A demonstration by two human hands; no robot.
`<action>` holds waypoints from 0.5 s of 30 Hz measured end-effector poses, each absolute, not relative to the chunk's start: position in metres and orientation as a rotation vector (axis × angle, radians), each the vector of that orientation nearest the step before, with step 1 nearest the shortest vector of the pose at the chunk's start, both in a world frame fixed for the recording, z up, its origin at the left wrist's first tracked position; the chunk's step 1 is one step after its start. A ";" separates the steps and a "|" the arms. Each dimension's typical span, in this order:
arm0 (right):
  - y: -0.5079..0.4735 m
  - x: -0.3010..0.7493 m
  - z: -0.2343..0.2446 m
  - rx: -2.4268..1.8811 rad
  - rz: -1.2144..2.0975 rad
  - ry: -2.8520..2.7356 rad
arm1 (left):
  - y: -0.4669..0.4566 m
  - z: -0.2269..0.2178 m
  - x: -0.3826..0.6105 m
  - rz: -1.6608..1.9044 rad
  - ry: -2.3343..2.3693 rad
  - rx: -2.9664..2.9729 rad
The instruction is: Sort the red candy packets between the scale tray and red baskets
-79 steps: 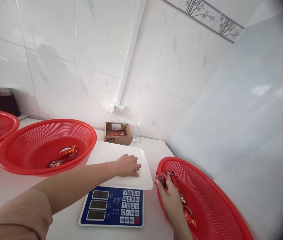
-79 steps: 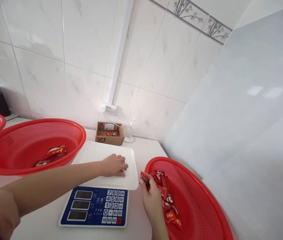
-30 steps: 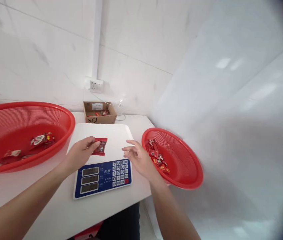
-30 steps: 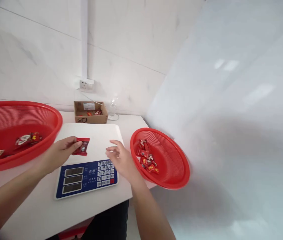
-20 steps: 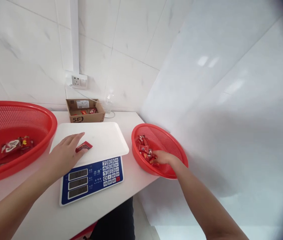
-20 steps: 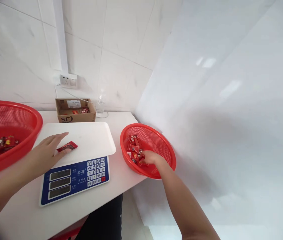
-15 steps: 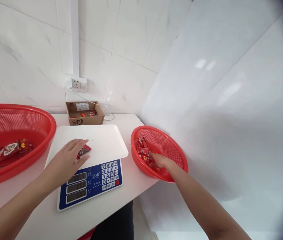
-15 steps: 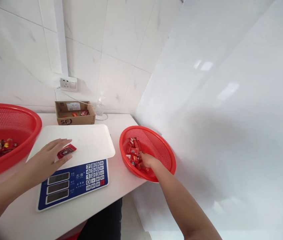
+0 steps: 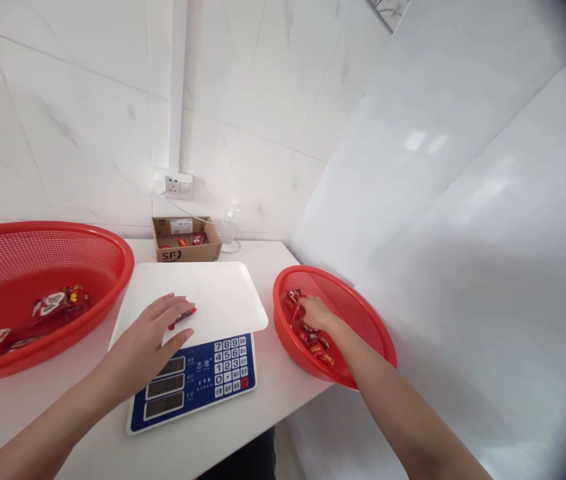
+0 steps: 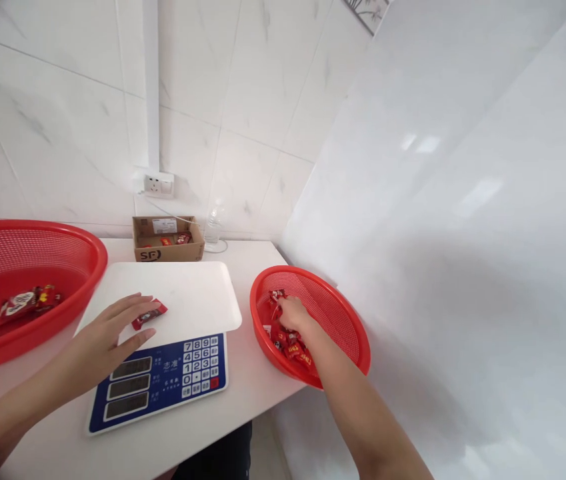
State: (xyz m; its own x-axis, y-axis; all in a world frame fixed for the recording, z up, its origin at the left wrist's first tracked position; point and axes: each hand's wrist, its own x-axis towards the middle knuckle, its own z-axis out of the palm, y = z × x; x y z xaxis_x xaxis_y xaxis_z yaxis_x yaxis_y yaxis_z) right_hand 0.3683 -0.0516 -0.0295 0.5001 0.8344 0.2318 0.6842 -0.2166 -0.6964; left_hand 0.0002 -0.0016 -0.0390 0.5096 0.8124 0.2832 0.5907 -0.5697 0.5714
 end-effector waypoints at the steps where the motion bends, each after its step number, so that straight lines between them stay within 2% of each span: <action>1: -0.051 0.364 -0.021 -1.971 0.262 -1.281 | -0.004 -0.035 0.002 0.763 1.148 2.274; 7: -0.049 0.269 0.013 -1.775 0.215 -1.604 | -0.030 -0.013 0.038 0.803 0.711 1.468; 11: -0.057 0.195 0.004 -1.506 0.186 -1.837 | -0.034 -0.014 0.056 0.989 0.503 0.990; 15: -0.071 0.167 -0.017 -1.350 0.403 -1.898 | -0.021 -0.015 0.038 1.182 0.489 0.618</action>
